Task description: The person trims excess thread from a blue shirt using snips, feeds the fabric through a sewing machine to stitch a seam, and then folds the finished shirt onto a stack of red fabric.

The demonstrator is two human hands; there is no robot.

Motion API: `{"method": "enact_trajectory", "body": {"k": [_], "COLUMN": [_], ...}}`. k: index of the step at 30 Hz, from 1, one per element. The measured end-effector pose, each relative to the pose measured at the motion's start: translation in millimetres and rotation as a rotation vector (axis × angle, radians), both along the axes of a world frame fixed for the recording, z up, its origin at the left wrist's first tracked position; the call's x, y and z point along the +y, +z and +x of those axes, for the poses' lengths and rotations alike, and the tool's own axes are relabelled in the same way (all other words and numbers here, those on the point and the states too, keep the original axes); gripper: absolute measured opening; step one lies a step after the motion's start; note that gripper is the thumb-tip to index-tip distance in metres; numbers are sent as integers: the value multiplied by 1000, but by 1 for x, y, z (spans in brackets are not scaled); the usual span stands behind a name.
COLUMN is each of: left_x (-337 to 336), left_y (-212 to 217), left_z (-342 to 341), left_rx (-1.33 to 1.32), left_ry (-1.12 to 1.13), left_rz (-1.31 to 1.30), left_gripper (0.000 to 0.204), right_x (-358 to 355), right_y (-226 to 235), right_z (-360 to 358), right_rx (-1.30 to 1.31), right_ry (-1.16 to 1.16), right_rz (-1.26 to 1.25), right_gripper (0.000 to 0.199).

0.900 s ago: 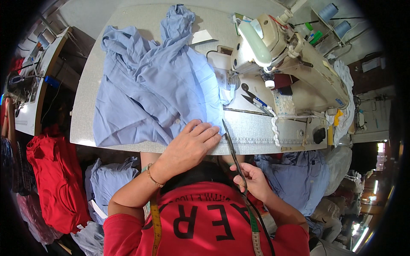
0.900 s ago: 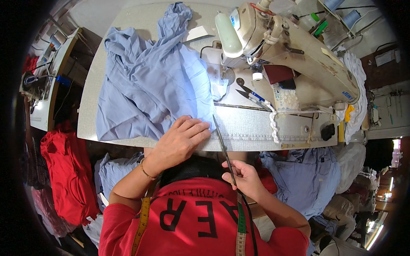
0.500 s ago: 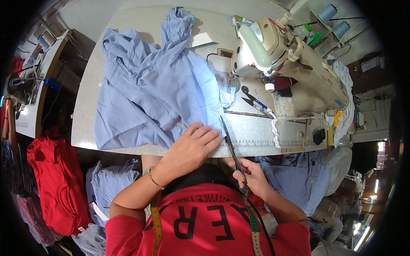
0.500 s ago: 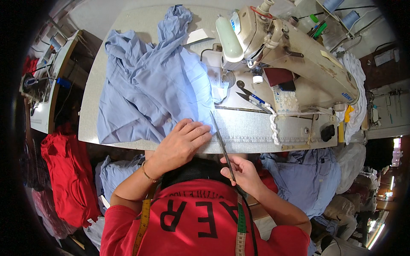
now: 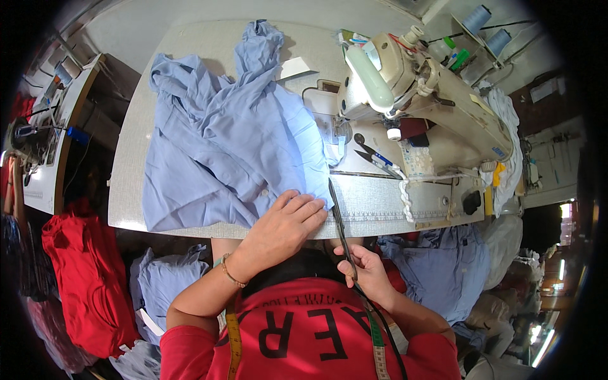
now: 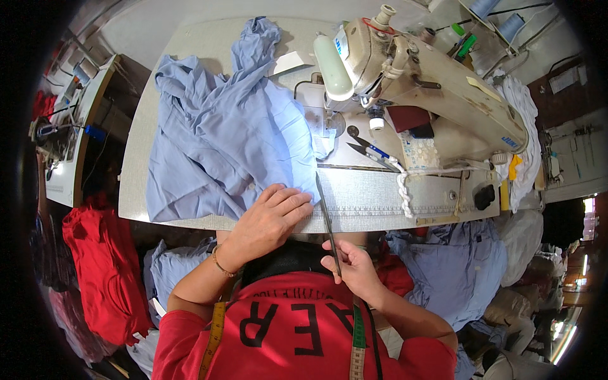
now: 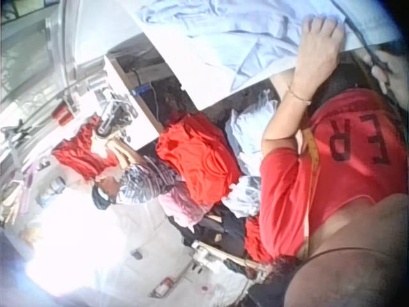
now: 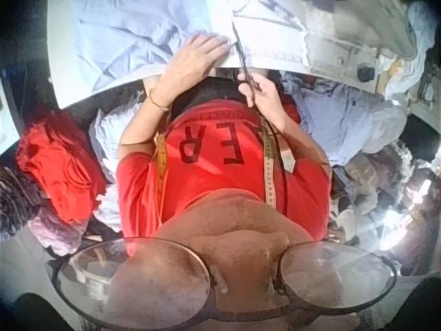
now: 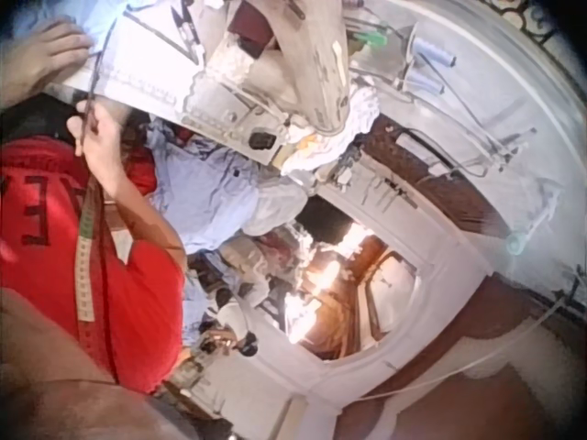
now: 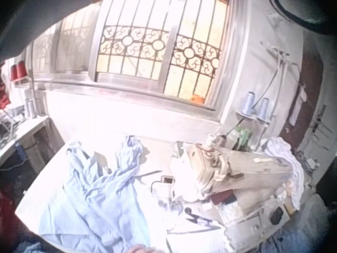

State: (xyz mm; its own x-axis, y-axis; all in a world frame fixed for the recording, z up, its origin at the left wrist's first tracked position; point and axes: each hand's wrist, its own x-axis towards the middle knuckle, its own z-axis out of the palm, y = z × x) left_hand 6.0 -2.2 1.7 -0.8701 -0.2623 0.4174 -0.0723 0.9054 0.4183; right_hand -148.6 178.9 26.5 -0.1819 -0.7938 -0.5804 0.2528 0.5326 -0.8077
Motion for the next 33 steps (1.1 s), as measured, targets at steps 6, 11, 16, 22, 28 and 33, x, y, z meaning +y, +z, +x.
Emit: {"method": "enact_trajectory", "body": {"k": [6,11,16,22,28,33], "left_x": [0,0,0,0,0,0], "left_y": [0,-2,-1,0,-1,-3], "left_z": [1,1,1,2,1,2], "left_rx": [-1,15,21,19,22,36], "left_ry": [-4,-14,-14,-19,-27,-16], "left_rz": [-1,17,22,38,43,49], "left_gripper": [35,35,33,33,33,37], "right_x": [-2,-7,-16,-17,-17,-16], "right_y": [0,0,1,2,0,-1], "right_z": [3,3,4,9,12,14], "right_rx": [-9,-11,7,36,48,38], "right_ry": [-20,-23,-34,-35,-48,-47], "right_rz": [-37,-64,-53,-43,-42,-53], "right_gripper": [36,35,35,36,36,35]}}
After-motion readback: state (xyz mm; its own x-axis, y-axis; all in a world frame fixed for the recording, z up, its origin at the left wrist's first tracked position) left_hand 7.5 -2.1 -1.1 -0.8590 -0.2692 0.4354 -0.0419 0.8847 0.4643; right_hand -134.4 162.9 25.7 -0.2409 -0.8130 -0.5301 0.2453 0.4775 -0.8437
